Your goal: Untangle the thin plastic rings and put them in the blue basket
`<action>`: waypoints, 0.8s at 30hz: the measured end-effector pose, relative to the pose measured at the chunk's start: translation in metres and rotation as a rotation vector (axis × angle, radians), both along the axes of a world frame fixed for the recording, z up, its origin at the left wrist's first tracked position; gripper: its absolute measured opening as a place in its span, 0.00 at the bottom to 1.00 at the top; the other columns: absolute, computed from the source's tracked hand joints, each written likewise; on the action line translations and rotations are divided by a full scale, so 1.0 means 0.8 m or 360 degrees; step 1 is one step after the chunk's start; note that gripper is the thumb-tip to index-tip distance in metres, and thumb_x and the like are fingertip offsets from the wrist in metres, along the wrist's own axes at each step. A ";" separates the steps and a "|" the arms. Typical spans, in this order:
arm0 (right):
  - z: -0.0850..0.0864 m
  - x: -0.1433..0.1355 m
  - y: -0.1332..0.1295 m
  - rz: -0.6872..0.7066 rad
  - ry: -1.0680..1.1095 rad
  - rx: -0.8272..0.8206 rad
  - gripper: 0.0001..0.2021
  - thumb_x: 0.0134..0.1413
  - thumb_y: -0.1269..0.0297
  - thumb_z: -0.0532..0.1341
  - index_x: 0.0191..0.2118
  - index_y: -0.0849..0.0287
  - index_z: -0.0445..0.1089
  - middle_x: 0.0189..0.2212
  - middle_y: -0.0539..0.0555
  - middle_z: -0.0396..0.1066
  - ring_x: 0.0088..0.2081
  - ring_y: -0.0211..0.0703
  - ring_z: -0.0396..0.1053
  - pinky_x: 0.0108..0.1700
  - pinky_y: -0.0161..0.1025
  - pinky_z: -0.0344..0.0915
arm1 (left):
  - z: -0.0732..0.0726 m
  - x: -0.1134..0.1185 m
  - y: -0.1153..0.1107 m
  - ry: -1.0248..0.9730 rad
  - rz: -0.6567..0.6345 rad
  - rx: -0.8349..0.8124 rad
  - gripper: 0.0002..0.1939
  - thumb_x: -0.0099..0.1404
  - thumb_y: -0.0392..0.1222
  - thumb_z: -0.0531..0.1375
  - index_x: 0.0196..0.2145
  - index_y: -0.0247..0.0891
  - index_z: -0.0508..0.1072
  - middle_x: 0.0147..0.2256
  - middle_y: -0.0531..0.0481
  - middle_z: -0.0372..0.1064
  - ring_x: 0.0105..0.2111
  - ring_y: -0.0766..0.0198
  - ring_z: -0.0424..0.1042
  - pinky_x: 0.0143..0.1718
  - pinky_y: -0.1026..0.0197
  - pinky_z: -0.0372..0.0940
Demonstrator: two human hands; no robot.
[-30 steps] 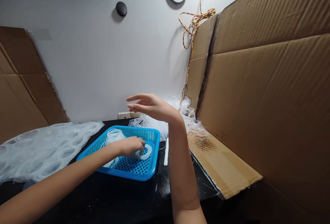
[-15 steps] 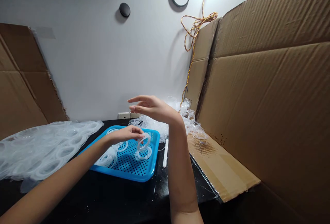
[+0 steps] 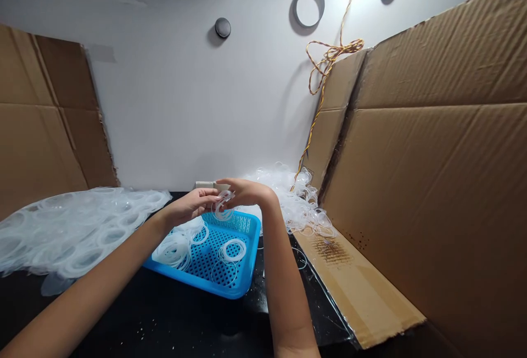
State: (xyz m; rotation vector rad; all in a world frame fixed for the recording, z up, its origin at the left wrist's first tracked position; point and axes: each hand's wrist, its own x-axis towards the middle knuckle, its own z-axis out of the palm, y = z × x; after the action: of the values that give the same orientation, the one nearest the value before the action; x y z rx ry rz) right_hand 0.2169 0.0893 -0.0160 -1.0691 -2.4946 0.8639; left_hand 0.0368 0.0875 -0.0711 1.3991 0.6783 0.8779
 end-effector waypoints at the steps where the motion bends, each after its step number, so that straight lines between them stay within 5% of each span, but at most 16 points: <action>1: -0.002 -0.002 0.003 0.0021 0.0004 -0.0013 0.32 0.44 0.74 0.65 0.58 0.61 0.58 0.36 0.55 0.73 0.35 0.39 0.71 0.36 0.34 0.68 | 0.000 -0.001 0.000 -0.0017 0.0008 -0.0006 0.10 0.53 0.38 0.64 0.34 0.33 0.75 0.29 0.48 0.74 0.30 0.66 0.72 0.36 0.64 0.62; 6: -0.001 -0.004 0.010 -0.0008 0.0101 0.0112 0.19 0.49 0.77 0.58 0.48 0.62 0.68 0.23 0.50 0.71 0.27 0.36 0.69 0.28 0.32 0.65 | 0.003 -0.007 -0.002 -0.0102 -0.0002 -0.0045 0.09 0.54 0.37 0.64 0.34 0.31 0.74 0.28 0.48 0.74 0.28 0.66 0.72 0.36 0.62 0.63; 14: -0.002 -0.026 0.013 -0.0193 0.0442 0.0545 0.16 0.51 0.74 0.51 0.44 0.63 0.72 0.35 0.56 0.73 0.33 0.38 0.68 0.36 0.37 0.64 | 0.024 -0.010 -0.022 -0.0257 0.0011 -0.0059 0.12 0.64 0.41 0.55 0.38 0.30 0.73 0.31 0.42 0.75 0.35 0.60 0.74 0.44 0.56 0.63; 24: 0.001 -0.030 0.002 -0.0051 0.0333 0.0568 0.19 0.55 0.73 0.50 0.51 0.62 0.68 0.34 0.55 0.74 0.30 0.37 0.67 0.33 0.38 0.65 | 0.022 -0.015 -0.020 -0.0372 0.0177 -0.0103 0.05 0.61 0.36 0.60 0.32 0.32 0.74 0.29 0.48 0.75 0.29 0.65 0.74 0.40 0.60 0.65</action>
State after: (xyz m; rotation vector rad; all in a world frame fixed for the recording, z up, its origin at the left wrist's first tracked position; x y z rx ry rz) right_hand 0.1929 0.0909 -0.0154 -0.8483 -2.3319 0.4673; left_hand 0.0252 0.0712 -0.0537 1.1871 0.6038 1.0790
